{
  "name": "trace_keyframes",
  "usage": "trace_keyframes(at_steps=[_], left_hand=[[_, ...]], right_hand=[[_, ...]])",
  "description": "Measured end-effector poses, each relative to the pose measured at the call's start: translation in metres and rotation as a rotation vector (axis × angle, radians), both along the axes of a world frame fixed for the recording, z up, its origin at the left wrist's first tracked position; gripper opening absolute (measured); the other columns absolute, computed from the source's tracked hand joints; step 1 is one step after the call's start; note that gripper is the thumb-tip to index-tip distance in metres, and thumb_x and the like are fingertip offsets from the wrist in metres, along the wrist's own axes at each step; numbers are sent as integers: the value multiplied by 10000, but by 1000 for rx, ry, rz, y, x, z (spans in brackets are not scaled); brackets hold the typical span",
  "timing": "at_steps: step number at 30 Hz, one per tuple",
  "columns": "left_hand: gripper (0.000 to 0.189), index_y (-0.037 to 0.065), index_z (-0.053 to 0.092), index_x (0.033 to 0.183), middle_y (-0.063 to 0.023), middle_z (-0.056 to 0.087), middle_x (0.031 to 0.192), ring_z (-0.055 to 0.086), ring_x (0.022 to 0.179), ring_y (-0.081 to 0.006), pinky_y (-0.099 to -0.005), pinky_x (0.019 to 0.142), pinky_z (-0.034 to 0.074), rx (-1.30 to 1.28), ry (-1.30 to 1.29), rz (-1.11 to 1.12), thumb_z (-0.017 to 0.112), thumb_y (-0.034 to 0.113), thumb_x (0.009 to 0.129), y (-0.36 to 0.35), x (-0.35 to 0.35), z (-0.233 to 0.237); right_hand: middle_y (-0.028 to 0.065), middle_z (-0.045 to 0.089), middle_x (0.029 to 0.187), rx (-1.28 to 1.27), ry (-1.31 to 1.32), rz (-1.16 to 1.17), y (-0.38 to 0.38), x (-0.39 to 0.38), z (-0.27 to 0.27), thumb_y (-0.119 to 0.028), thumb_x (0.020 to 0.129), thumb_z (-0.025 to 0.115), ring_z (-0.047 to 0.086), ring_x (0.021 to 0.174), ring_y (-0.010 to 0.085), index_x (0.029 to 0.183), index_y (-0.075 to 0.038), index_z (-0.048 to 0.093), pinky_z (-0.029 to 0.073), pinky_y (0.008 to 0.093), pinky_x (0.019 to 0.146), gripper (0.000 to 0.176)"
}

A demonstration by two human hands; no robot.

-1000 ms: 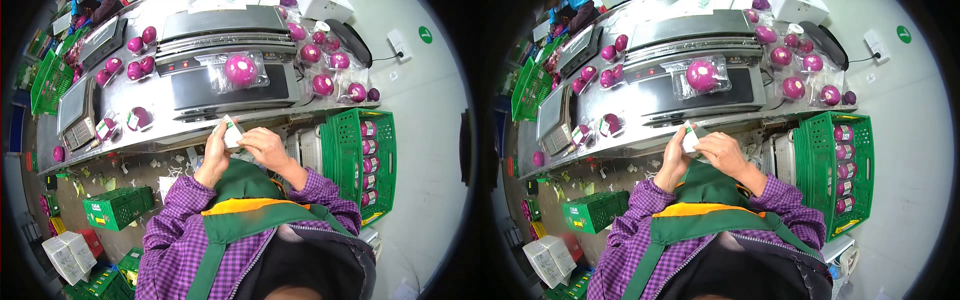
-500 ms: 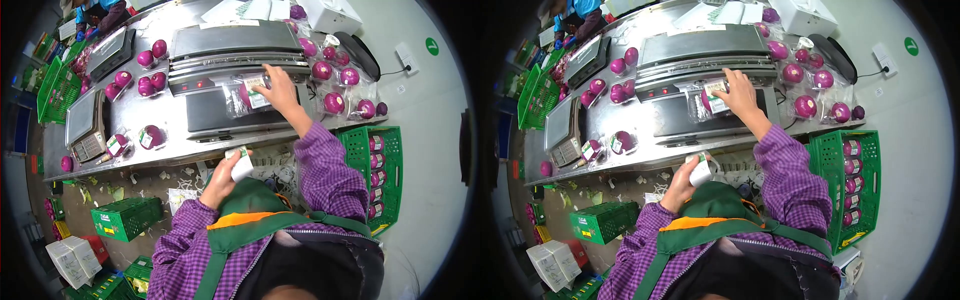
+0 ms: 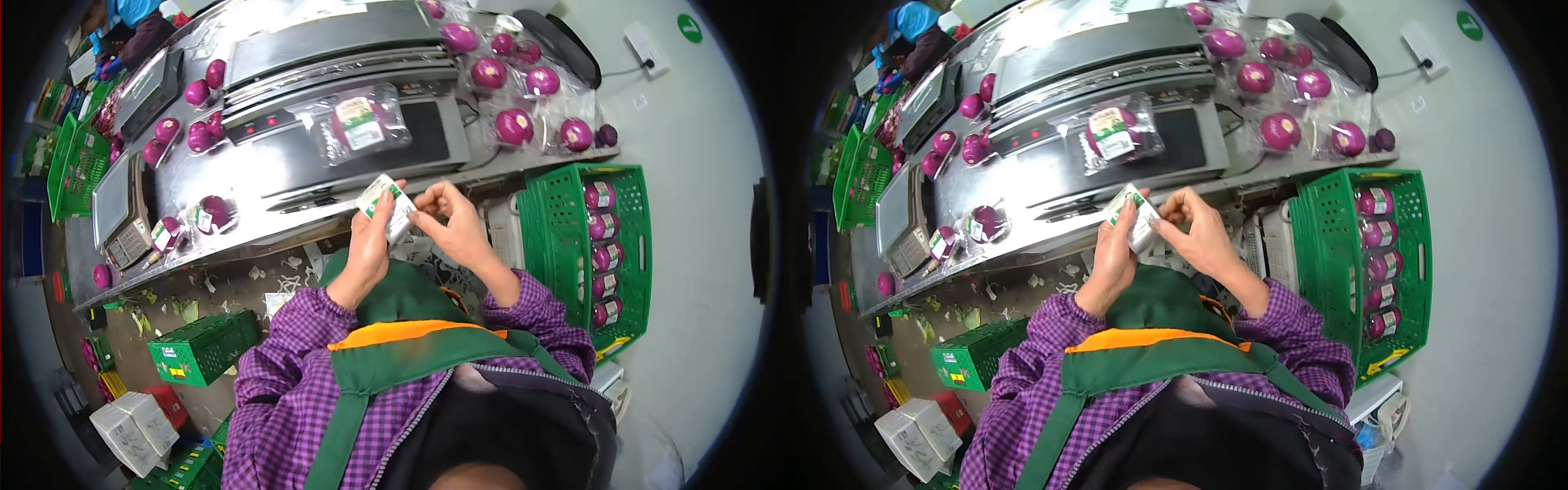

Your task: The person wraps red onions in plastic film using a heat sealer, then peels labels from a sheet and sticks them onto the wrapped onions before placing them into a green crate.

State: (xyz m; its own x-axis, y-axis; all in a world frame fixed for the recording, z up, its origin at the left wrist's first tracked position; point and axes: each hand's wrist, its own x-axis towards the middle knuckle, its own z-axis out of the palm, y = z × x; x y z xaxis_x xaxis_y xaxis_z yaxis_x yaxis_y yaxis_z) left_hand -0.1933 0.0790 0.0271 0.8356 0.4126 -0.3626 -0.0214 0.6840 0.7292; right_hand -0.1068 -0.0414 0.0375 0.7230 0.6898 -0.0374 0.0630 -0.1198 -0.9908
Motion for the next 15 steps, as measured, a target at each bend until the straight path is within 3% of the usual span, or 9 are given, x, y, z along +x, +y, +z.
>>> trace_keyframes(at_steps=[1, 3, 7, 8, 9, 11, 13, 15], left_hand=[[382, 15, 549, 1204, 6, 605, 948, 573, 786, -68, -240, 690, 479, -14, 14, -37, 455, 311, 982, -7, 6, 4], [404, 23, 550, 1202, -5, 599, 890, 586, 774, -99, -266, 699, 499, -238, -39, -90, 463, 342, 970, -8, 22, -4], [398, 48, 551, 1211, -10, 595, 843, 596, 750, -126, -279, 689, 513, -132, 11, -193, 464, 348, 963, -40, 58, 8], [388, 46, 566, 1193, -10, 597, 840, 597, 742, -124, -282, 681, 517, -58, 24, -259, 466, 341, 962, -53, 64, 9], [366, 43, 590, 1158, -13, 609, 851, 607, 760, -116, -285, 678, 521, -30, -1, -297, 472, 327, 960, -68, 70, 8], [361, 16, 582, 1153, -29, 626, 882, 610, 774, -113, -270, 685, 510, -34, 14, -355, 475, 305, 964, -97, 78, 11], [346, 20, 594, 1136, -34, 635, 907, 618, 777, -112, -262, 664, 511, 9, 38, -401, 467, 294, 968, -117, 83, 11], [328, 25, 614, 1107, -32, 645, 901, 624, 761, -109, -255, 647, 511, 65, 43, -462, 467, 285, 970, -128, 92, -2]], right_hand=[[17, 571, 789, 21, 119, 5, -17, -1, -5, -73, 817, 666, 521, 737, 79, 896, 1, 512, 458, 257, 707, 188], [9, 560, 775, -38, 39, 122, -57, 7, -4, -73, 815, 669, 516, 726, 79, 889, -10, 512, 455, 257, 703, 185], [27, 597, 828, 23, 21, 170, -126, 19, 5, -85, 817, 667, 558, 769, 106, 963, -20, 541, 462, 265, 738, 203], [60, 623, 844, 94, -6, 130, -135, 21, 9, -64, 820, 656, 583, 788, 127, 1088, -19, 547, 472, 279, 744, 293], [60, 623, 844, 93, -6, 116, -141, 24, 16, -64, 820, 656, 583, 788, 127, 1088, -19, 547, 472, 279, 744, 293], [97, 636, 851, 22, -142, 44, -153, 31, 25, -48, 830, 639, 600, 787, 142, 1167, -37, 544, 481, 290, 734, 350], [129, 638, 856, -28, -270, -21, -170, 37, 19, -35, 823, 631, 619, 756, 198, 1142, -53, 582, 490, 320, 700, 323], [133, 643, 874, -111, -582, -22, -184, 43, 12, -41, 804, 639, 620, 747, 263, 1058, -44, 627, 490, 354, 674, 254]])
